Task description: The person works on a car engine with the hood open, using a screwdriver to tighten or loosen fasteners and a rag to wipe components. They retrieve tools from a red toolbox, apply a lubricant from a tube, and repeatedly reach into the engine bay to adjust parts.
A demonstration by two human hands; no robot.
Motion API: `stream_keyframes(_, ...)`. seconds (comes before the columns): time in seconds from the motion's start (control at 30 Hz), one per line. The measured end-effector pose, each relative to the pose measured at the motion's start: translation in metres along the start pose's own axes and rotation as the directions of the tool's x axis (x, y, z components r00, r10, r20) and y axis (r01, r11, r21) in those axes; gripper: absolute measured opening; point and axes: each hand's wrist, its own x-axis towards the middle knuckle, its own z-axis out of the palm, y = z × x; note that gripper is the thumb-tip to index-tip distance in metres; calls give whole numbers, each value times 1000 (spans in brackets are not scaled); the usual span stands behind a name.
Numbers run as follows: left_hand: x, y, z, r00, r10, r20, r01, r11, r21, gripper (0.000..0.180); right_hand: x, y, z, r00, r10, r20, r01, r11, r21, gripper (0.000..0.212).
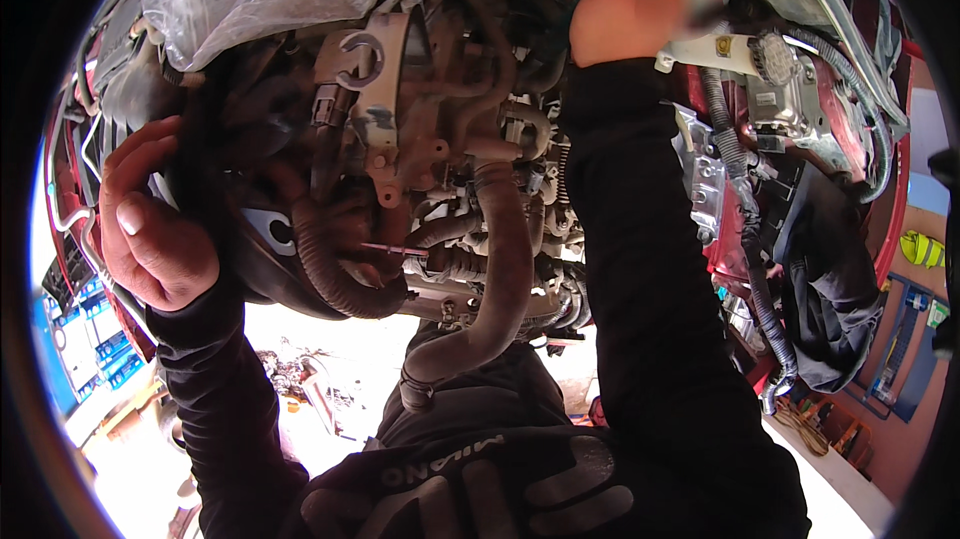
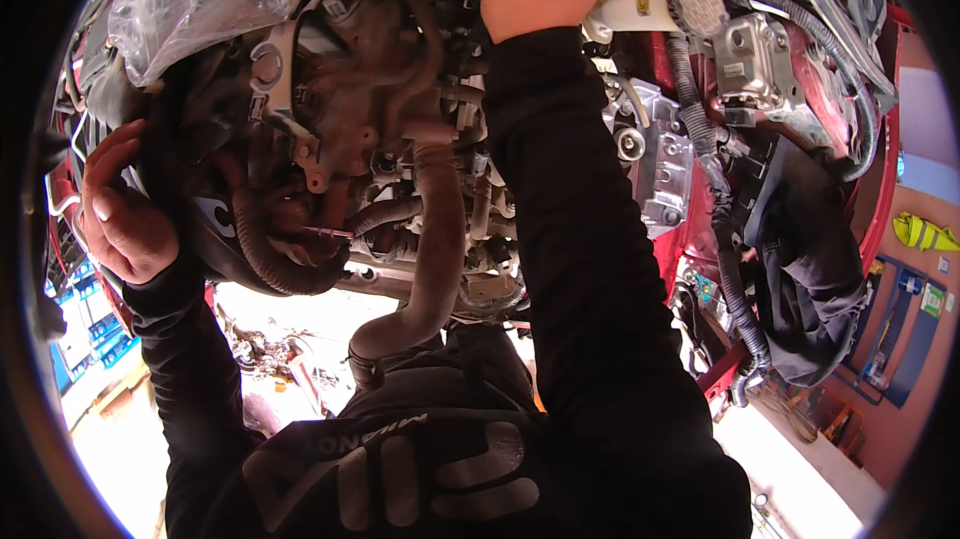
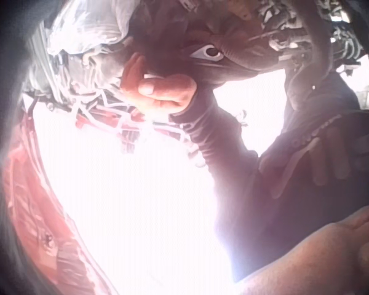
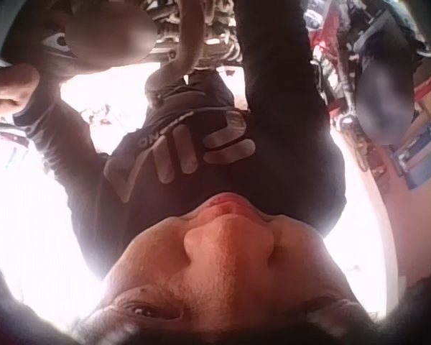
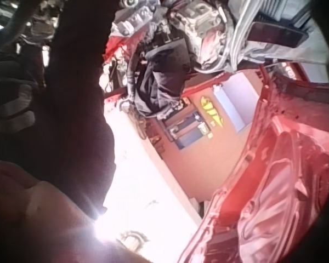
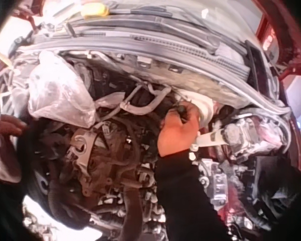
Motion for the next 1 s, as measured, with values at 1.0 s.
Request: stream_keyframes(1.0,144,126,163,686,151,712,-141,987,-74,45,-18,-35,-20,956,-186,227,249,925,-287,25)
